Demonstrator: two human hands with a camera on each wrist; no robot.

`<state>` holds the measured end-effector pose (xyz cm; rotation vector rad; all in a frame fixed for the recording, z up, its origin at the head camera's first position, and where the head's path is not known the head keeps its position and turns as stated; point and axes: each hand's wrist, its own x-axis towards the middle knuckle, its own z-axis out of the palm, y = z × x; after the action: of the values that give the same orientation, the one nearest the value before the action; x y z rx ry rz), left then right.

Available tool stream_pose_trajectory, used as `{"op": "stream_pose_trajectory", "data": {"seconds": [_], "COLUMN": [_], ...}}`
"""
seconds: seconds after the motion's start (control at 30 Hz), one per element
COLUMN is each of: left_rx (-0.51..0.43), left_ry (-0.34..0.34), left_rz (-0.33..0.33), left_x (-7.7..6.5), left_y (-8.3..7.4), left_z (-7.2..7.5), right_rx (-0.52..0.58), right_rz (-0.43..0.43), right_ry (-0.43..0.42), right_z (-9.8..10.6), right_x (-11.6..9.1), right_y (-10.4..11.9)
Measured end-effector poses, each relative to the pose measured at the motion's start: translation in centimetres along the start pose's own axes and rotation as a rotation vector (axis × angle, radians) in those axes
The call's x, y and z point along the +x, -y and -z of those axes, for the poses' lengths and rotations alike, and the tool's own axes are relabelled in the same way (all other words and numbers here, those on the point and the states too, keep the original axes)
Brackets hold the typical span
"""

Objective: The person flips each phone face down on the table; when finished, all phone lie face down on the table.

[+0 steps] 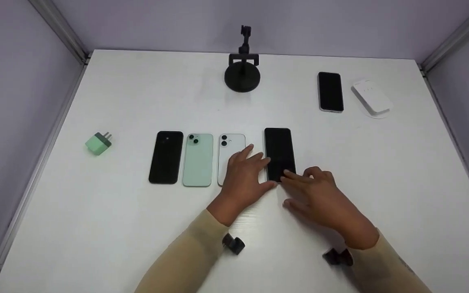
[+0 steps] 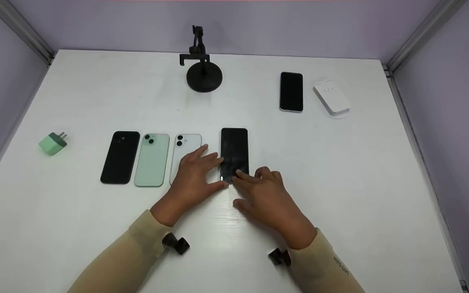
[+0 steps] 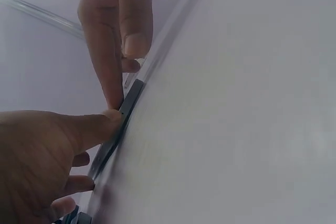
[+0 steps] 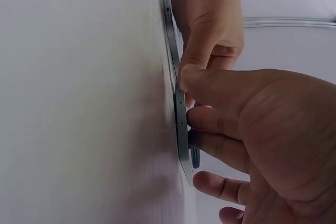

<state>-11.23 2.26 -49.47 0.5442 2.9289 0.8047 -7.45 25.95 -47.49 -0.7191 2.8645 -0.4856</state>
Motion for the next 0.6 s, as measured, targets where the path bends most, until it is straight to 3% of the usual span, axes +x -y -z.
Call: {"op": "stream_pose_trajectory", "data": {"seconds": [0.2,0.37,0.5,0.6], "left_rx": [0.133,0.186,0.177,0.176], "left_ry": [0.020,0.038,0.033,0.031], "left_rz": [-0.045,-0.058,-0.068,-0.063], "left_x": [-0.3,-0.3,-0.3,-0.5], "left_y": [-0.2,-0.6,-0.4,-0.2], "left_z": [0.2,0.2,0.1,-0.1], "right_rx": [0.060,0.224,0.358,0.416], "right_rz": [0.042,0.071,-0.011,-0.112], "right_ry": [-0.007,-0.073,-0.133,-0.126], "right_z": [0.0,0.5,1.4,2.0], "right_x": [0.0,0.8,2.7,4.9], "right_y": [-0.2,-2.0,-4.1,-5.5]}}
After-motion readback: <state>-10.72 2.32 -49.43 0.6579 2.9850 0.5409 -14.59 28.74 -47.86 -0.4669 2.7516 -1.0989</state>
